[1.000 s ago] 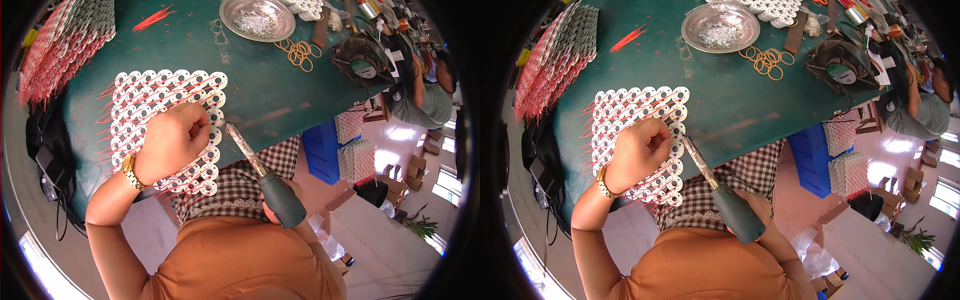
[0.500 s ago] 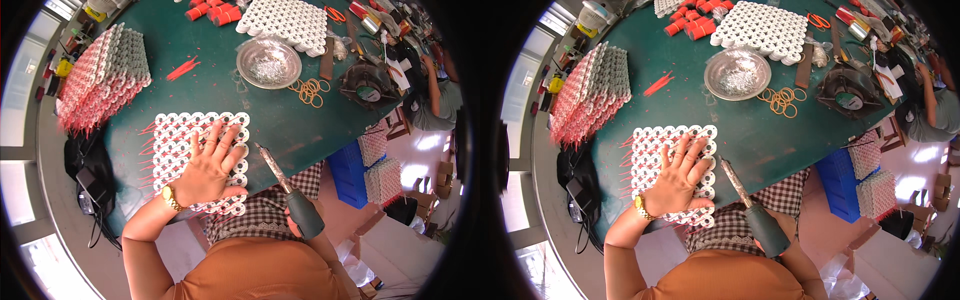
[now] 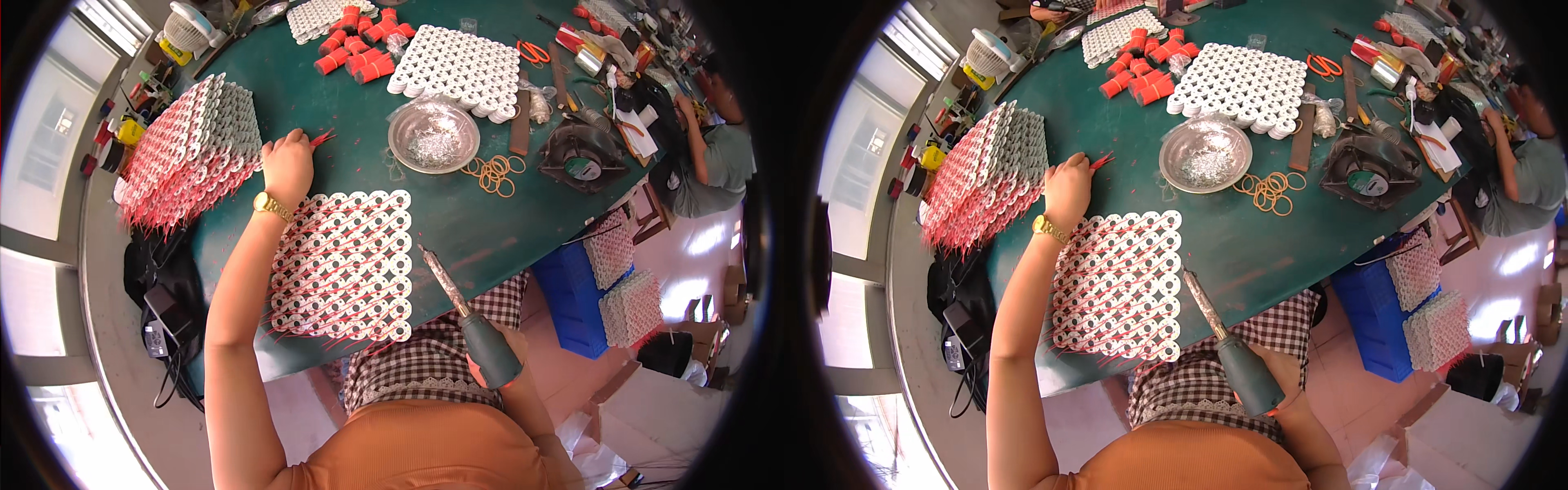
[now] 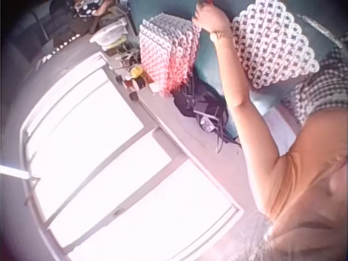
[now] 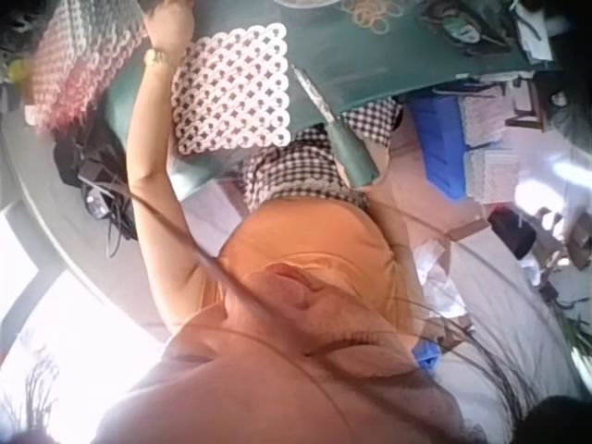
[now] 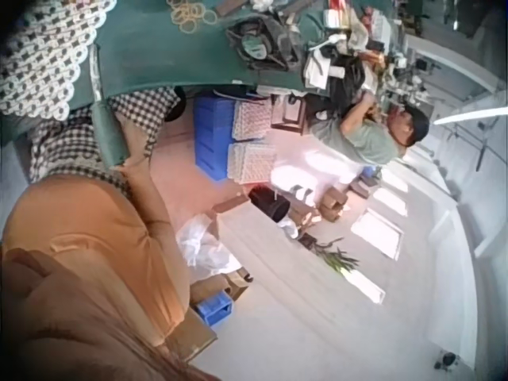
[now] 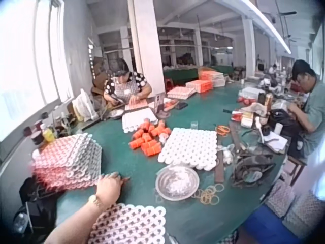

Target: The person solders wires onto a grid of circuit boards using a soldering iron, stacks the finished board aside, places a new circuit board sheet on the table, and solders wires onto the new sheet with the soldering iron.

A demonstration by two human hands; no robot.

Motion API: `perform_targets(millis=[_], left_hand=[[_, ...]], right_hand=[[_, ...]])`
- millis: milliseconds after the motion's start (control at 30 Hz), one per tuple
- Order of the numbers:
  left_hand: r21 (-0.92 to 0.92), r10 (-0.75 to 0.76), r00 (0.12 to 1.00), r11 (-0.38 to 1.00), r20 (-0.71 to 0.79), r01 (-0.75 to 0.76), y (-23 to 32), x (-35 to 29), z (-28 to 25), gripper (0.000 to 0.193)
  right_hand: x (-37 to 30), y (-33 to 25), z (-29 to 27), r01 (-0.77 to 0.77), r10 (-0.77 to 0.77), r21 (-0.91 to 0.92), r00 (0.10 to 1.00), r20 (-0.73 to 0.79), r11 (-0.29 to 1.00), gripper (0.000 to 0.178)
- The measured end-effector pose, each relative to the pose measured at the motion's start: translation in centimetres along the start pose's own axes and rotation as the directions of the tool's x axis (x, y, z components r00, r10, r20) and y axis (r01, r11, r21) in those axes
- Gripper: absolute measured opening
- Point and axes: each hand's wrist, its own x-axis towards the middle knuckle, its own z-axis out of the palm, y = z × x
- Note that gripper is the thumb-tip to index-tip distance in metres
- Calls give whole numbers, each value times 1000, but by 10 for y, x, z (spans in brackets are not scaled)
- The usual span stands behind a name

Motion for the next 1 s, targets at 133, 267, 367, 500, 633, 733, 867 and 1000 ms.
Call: perform_targets(millis=[133, 267, 367, 500, 633, 733, 867, 1000], left_hand=[[65, 56, 993, 996, 104, -63, 7, 3, 5, 9], [-161, 22, 998, 986, -63, -32, 1, 4, 1, 14], [-221, -26, 997, 975, -73, 9, -3, 4, 0, 15], [-365, -140, 987, 925, -77, 103, -7, 3, -7, 15], [-444, -167, 986, 885, -16, 142, -17, 3, -4, 16], [-445, -152, 988, 884, 14, 142, -20, 1, -6, 16], [-392, -117, 993, 913, 12, 112, -14, 2, -10, 15], [-444, -165, 986, 882, 20, 156, -21, 0, -11, 17]], right_hand=[[-16, 13, 6, 155, -173, -231, 983, -64, 961, 51], [-33, 29, 16, -128, 128, 78, 992, 6, 989, 40], [-12, 19, 7, 33, -33, -84, 999, -2, 996, 50], [-2, 8, 5, 125, -141, -195, 988, -69, 973, 49], [-30, 37, 27, -246, 249, 198, 968, 7, 949, 48], [0, 12, 10, 142, -149, -81, 985, -88, 987, 49], [-16, 31, 18, 169, -181, -228, 983, -35, 959, 54], [-40, 58, 33, -507, 485, 424, 858, 168, 750, 55]])
